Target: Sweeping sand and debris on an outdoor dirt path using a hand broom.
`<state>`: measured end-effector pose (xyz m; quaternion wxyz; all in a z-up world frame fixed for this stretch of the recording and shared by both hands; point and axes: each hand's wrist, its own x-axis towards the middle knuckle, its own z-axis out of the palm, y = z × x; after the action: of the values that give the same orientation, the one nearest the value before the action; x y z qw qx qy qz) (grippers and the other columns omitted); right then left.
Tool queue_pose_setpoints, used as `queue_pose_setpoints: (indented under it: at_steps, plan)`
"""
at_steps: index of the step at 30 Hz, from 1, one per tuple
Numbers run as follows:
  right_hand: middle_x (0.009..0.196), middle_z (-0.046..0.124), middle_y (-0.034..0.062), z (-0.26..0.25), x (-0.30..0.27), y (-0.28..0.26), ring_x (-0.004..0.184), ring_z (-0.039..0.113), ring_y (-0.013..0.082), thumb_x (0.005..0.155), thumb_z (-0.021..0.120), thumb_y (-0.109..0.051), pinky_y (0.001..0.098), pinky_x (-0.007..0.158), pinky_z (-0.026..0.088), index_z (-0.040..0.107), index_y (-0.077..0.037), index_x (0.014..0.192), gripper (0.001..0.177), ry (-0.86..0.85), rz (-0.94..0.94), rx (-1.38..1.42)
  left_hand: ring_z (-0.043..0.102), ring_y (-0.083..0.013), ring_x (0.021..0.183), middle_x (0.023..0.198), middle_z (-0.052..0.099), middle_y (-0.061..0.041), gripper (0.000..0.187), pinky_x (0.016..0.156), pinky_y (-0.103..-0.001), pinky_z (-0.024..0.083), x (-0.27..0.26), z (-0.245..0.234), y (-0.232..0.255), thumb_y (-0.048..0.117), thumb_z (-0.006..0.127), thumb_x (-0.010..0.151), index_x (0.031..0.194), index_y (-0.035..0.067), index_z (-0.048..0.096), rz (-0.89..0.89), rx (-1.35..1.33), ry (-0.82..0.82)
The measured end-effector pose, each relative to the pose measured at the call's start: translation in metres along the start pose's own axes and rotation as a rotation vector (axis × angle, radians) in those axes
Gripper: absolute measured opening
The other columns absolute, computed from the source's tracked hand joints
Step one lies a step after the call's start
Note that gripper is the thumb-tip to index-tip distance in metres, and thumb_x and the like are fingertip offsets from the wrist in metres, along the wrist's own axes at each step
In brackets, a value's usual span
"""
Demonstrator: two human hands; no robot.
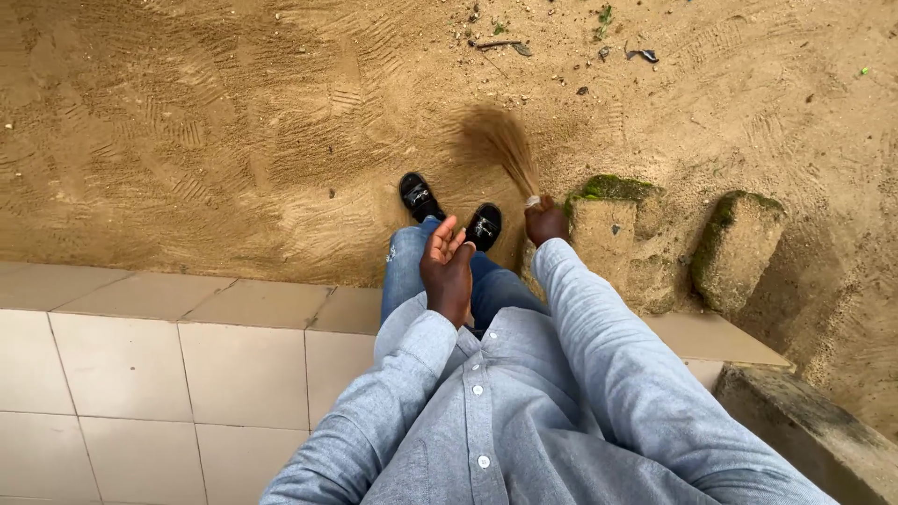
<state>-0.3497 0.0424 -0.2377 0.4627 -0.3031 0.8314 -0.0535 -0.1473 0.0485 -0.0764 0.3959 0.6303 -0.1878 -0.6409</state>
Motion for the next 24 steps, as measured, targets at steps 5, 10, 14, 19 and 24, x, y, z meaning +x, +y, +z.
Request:
queue_pose_setpoints:
  at_steps: [5,10,14,19,24]
  plan:
    - [0.130,0.068,0.0270,0.039,0.030,0.029,0.120,0.068,0.0361,0.092,0.066,-0.027,0.0391,0.104,0.051,0.055,0.003,0.141,0.059,0.425,-0.050,0.322,0.057,-0.0272,0.134,0.146,0.057,-0.016,0.057,0.108,-0.035,0.048,0.008,-0.009,-0.006,-0.002,0.062,0.089,0.145,-0.001,0.050,-0.039,-0.082,0.036]
    - [0.128,0.065,0.0305,0.026,-0.057,-0.058,0.118,0.065,0.0406,0.089,0.070,-0.032,0.0422,0.101,0.050,0.049,-0.003,0.149,0.071,0.320,0.046,0.230,0.055,-0.0267,0.135,0.148,0.055,-0.015,0.057,0.109,-0.034,0.046,0.018,0.015,0.015,-0.002,0.062,0.089,0.145,0.000,0.049,-0.083,-0.002,0.029]
    - [0.120,0.071,0.0287,0.020,-0.034,-0.063,0.108,0.071,0.0403,0.086,0.067,-0.034,0.0441,0.095,0.054,0.053,-0.010,0.148,0.069,0.002,-0.096,0.200,0.053,-0.0270,0.138,0.151,0.052,-0.014,0.059,0.109,-0.035,0.047,0.025,0.028,0.036,-0.002,0.060,0.090,0.147,0.001,0.046,-0.041,0.021,-0.034]
    - [0.121,0.070,0.0278,0.024,0.020,-0.039,0.111,0.069,0.0407,0.086,0.070,-0.033,0.0455,0.097,0.052,0.056,-0.009,0.145,0.065,0.013,-0.311,-0.034,0.050,-0.0273,0.141,0.152,0.049,-0.014,0.061,0.109,-0.036,0.047,0.031,0.022,0.056,-0.002,0.059,0.092,0.150,0.001,0.042,-0.035,0.033,-0.092]
    - [0.120,0.070,0.0309,0.021,0.022,-0.050,0.112,0.067,0.0463,0.096,0.062,-0.028,0.0490,0.099,0.051,0.048,-0.003,0.150,0.061,0.415,0.135,0.046,0.054,-0.0284,0.139,0.152,0.051,-0.017,0.059,0.109,-0.035,0.048,0.049,0.011,0.052,-0.001,0.059,0.093,0.150,-0.001,0.043,-0.018,0.000,-0.032]
